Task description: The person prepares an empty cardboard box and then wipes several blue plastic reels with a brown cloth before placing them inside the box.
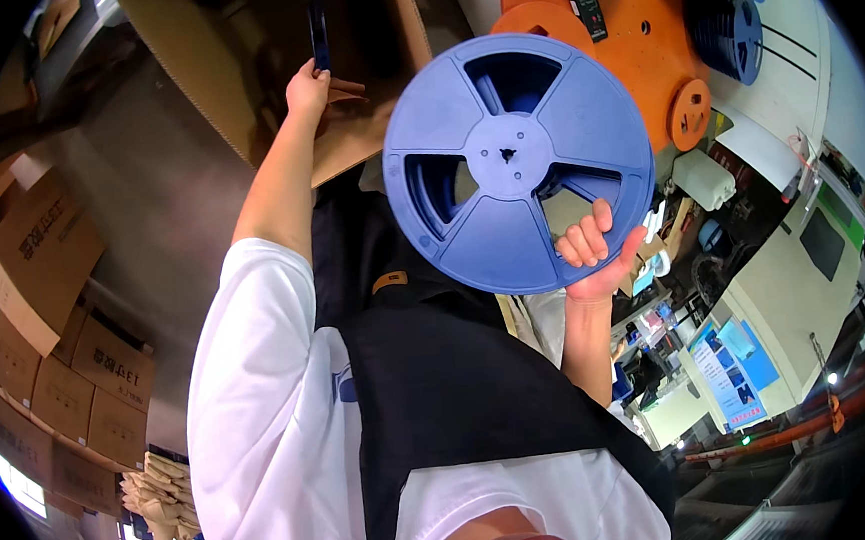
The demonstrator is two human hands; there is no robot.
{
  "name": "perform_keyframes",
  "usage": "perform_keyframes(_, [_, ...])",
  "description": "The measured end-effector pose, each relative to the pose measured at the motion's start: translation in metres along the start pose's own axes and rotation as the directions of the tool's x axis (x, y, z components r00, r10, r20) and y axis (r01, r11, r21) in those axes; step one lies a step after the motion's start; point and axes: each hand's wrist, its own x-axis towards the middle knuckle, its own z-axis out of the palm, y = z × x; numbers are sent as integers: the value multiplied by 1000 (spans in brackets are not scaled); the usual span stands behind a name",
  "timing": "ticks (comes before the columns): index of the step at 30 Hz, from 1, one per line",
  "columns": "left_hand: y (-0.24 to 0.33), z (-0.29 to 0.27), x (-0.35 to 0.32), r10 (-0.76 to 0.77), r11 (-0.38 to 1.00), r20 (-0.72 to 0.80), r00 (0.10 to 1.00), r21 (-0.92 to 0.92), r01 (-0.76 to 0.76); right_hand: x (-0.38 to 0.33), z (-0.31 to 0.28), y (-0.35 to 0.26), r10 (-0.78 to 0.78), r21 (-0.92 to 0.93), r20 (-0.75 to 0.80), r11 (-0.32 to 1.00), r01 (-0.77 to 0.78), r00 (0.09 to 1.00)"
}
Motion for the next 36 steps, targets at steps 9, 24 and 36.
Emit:
perform_keyframes(9, [62,-117,-81,23,479,86,996,-875,65,-11,-11,4,-39,328,199,944,-29,979])
perform_keyframes(24, [137,-98,-248,807,529,479,346,-327,-783,-45,14,22,65,358,146,927,-114,987])
perform_keyframes(36, [148,-89,-242,879,301,455,141,-299,-906,-52,20,19,67,271,182,955,-116,981])
